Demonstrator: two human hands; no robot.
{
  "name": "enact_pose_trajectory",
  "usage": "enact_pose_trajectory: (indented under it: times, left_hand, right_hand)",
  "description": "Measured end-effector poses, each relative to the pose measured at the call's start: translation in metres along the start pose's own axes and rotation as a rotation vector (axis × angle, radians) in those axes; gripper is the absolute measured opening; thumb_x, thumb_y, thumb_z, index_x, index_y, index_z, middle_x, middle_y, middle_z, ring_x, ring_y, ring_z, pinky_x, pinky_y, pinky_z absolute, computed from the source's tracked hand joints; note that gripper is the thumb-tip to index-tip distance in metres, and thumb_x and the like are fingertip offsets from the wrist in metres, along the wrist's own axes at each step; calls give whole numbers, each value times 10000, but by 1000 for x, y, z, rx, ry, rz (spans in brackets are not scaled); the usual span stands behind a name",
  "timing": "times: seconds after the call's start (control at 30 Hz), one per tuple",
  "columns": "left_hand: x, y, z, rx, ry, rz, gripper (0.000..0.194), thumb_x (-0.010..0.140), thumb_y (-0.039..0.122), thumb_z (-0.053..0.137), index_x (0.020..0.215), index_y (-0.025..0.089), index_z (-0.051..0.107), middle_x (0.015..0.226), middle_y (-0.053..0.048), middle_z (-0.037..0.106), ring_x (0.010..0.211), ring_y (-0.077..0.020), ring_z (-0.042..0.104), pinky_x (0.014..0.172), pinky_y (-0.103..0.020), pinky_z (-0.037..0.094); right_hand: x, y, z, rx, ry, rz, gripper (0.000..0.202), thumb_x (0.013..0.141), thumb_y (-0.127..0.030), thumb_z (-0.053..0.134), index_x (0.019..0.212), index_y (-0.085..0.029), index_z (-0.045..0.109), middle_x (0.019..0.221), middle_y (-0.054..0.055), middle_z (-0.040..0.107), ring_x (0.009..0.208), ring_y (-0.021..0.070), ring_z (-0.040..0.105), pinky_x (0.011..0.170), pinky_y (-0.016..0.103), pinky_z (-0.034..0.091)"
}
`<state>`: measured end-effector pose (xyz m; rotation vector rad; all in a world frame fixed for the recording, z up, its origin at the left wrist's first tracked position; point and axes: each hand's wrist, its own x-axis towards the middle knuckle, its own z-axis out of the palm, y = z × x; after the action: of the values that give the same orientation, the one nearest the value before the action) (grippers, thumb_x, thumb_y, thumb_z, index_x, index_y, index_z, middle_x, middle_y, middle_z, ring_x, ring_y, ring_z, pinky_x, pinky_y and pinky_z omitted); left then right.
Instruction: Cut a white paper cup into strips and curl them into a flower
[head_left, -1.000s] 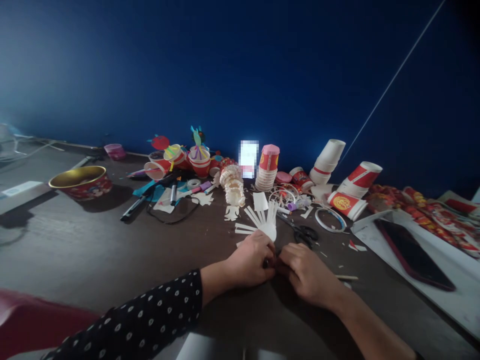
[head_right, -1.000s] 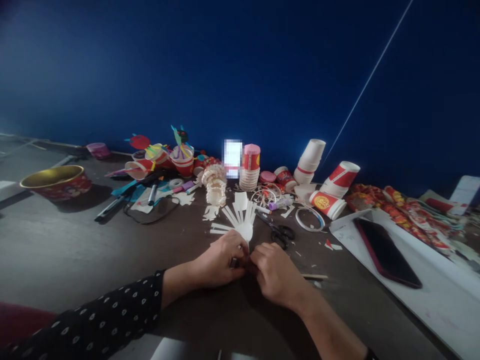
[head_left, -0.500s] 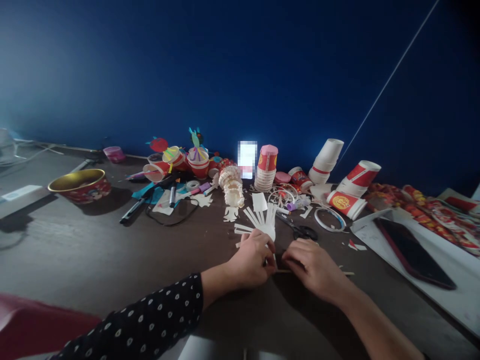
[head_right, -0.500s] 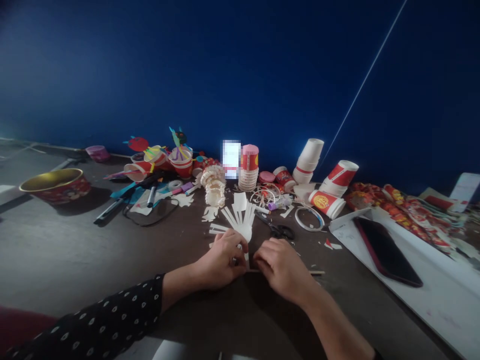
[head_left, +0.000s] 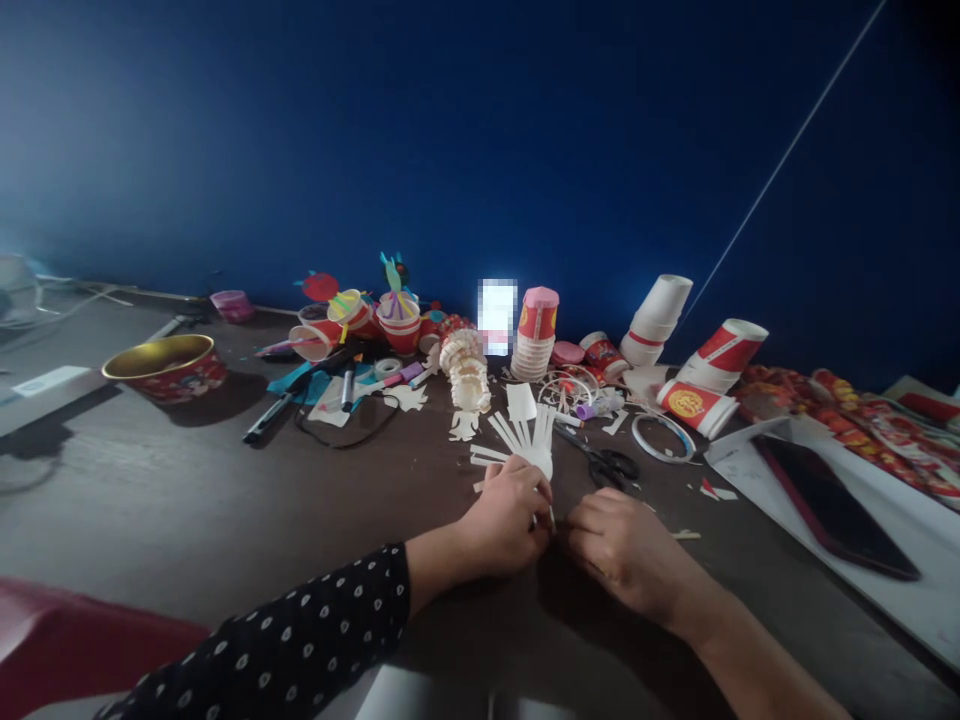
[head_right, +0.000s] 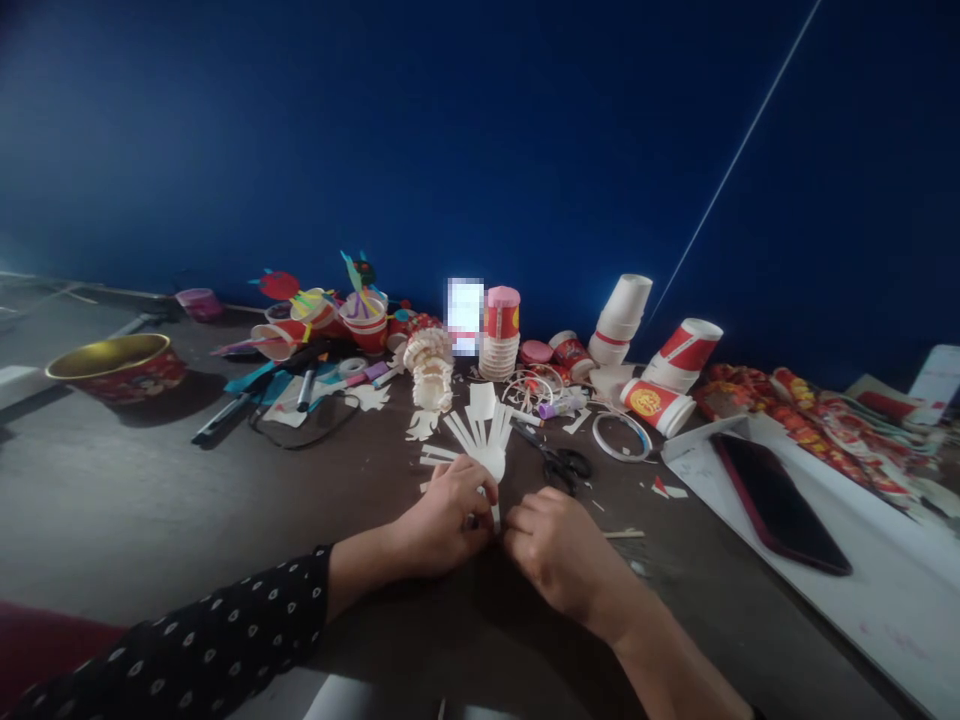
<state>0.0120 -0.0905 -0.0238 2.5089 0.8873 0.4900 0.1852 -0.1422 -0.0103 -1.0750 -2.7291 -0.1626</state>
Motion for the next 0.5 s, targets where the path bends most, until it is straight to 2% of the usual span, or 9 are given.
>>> enact_pose_trajectory:
  times: [0.3,0.5]
  left_hand:
    - [-3,-3,1,-12,43,37,45,622,143,609,597,180,620,849,-21,611,908,-220,467,768,-369,329]
    - [-7,-3,-2,20,81,72,70,659,183,617,726,189,634,829,-22,615,901,-215,457,764,-355,317]
  right_hand:
    - [1,0,5,1,11,-5,198,841,-123,474,682,-171,580,677,26,597,625,147,455,593,317,264]
    - [1,4,11,9,39,19,215,860,-148,459,691,-169,589,681,26,591,637,153,462,596,315,264]
